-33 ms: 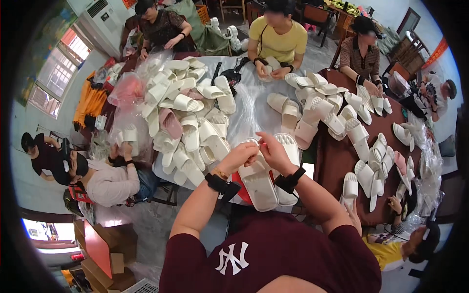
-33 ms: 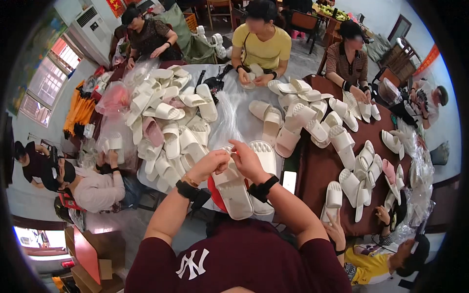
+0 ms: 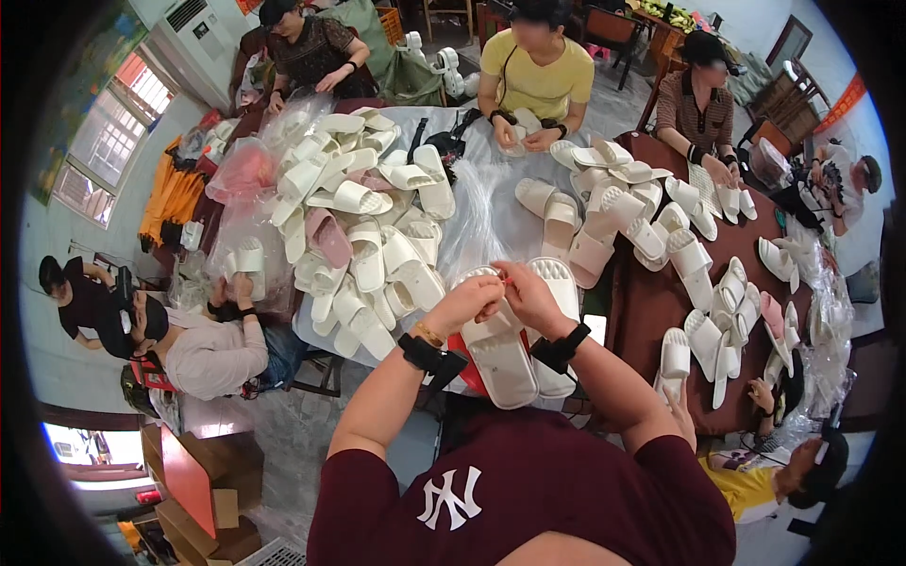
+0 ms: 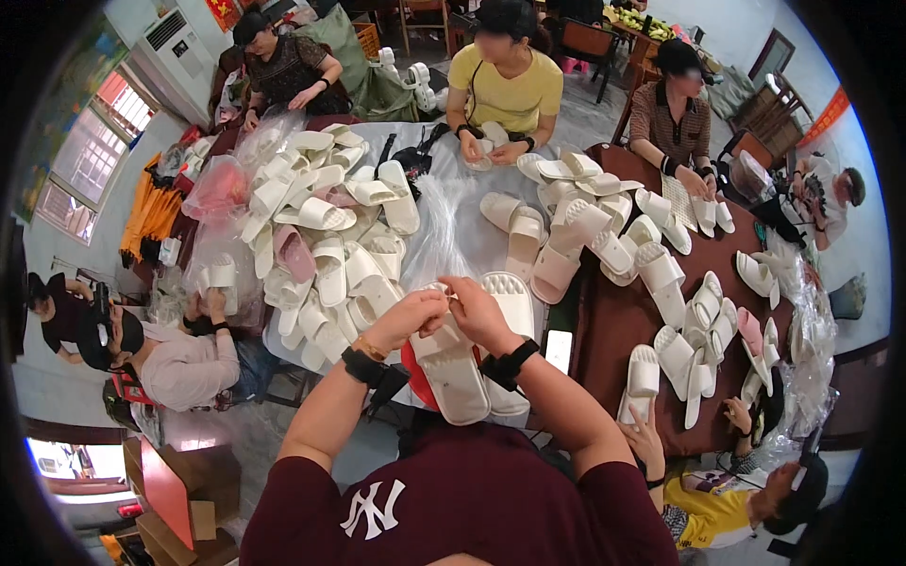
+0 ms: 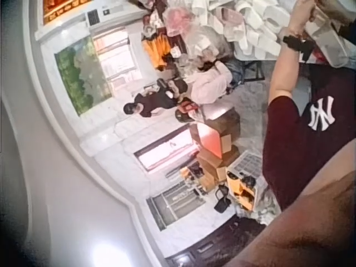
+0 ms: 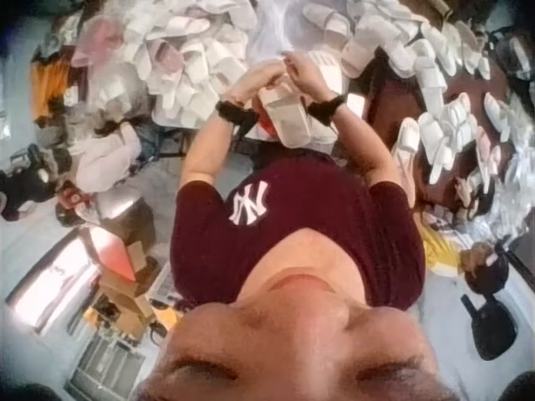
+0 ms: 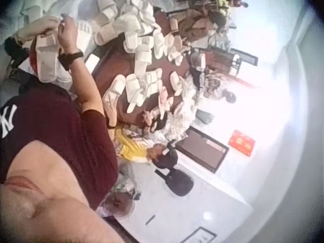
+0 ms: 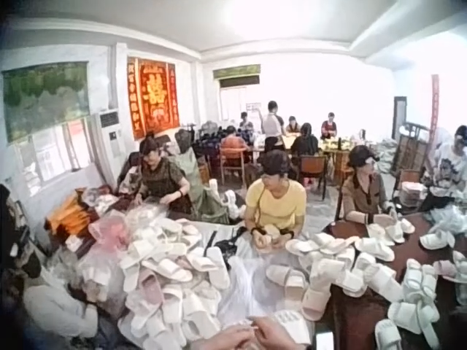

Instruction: The person is inspecting and sorting white slide-on shoes at a table and then moving bags of finished goods.

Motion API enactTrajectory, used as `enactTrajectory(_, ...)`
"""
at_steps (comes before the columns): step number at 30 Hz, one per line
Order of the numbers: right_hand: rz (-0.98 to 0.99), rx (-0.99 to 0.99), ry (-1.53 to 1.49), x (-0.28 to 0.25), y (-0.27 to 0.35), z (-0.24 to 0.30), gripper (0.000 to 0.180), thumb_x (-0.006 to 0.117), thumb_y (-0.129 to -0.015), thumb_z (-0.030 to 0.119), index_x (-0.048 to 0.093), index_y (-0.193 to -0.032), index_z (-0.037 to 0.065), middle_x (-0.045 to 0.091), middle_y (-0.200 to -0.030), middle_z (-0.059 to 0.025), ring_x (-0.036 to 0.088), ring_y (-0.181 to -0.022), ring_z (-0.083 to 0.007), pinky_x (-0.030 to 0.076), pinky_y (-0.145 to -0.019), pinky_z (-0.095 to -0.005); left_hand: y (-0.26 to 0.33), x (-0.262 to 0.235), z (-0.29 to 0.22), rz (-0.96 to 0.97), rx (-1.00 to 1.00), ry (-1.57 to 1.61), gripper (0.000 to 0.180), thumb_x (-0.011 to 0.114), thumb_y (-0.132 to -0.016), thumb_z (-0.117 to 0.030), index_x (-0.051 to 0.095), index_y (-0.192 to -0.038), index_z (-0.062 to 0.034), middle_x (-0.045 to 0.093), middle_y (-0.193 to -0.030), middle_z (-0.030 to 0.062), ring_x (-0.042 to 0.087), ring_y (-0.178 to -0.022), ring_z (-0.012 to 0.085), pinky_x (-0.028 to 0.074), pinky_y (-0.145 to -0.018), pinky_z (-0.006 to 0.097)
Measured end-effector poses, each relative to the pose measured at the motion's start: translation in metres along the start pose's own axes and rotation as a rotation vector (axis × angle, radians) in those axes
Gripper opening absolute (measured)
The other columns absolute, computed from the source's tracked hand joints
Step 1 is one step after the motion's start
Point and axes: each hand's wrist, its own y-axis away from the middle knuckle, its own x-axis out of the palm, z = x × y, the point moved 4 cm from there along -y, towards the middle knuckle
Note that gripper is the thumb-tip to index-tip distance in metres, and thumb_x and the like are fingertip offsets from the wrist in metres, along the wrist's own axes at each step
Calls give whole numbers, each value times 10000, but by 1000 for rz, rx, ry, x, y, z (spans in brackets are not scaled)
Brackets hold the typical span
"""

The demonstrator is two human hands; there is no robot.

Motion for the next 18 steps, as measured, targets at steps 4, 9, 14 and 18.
enactTrajectory(4, 149, 51, 115, 3, -7, -7, 167, 496, -858, 100, 589, -975, 26, 598, -901, -166, 572, -789, -339, 453, -708, -371, -16, -10, 7, 103, -21, -52, 178, 469, -862, -176, 491, -718, -74, 473, -577, -2, 430, -485, 89, 351, -450, 227)
enactTrajectory(9, 32, 35, 58, -11, -7, 4, 147, 515, -856, 112, 603, -914, 9, 600, -849, -169, 570, -792, -344, 451, -701, -376, -73, -102, 7, -361, 324, -349, 325, 523, -853, -337, 587, -829, -19, 584, -665, 64, 571, -620, 162, 449, -566, 272)
enactTrajectory(14, 46, -22, 134, -9, -5, 28, 128, 545, -828, 102, 607, -910, 27, 600, -844, -163, 573, -803, -341, 458, -701, -388, -168, -173, 30, -575, 82, -839, 560, 579, -758, -551, 600, -707, 6, 602, -624, 111, 576, -556, 216, 468, -591, 323)
enactTrajectory(18, 89, -131, 257, 0, -1, 46, 130, 597, -779, 95, 607, -902, 53, 606, -837, -139, 581, -800, -321, 467, -693, -393, -220, -185, 44, -538, -47, -988, 666, 572, -674, -657, 621, -624, 5, 609, -590, 130, 617, -606, 263, 479, -641, 349)
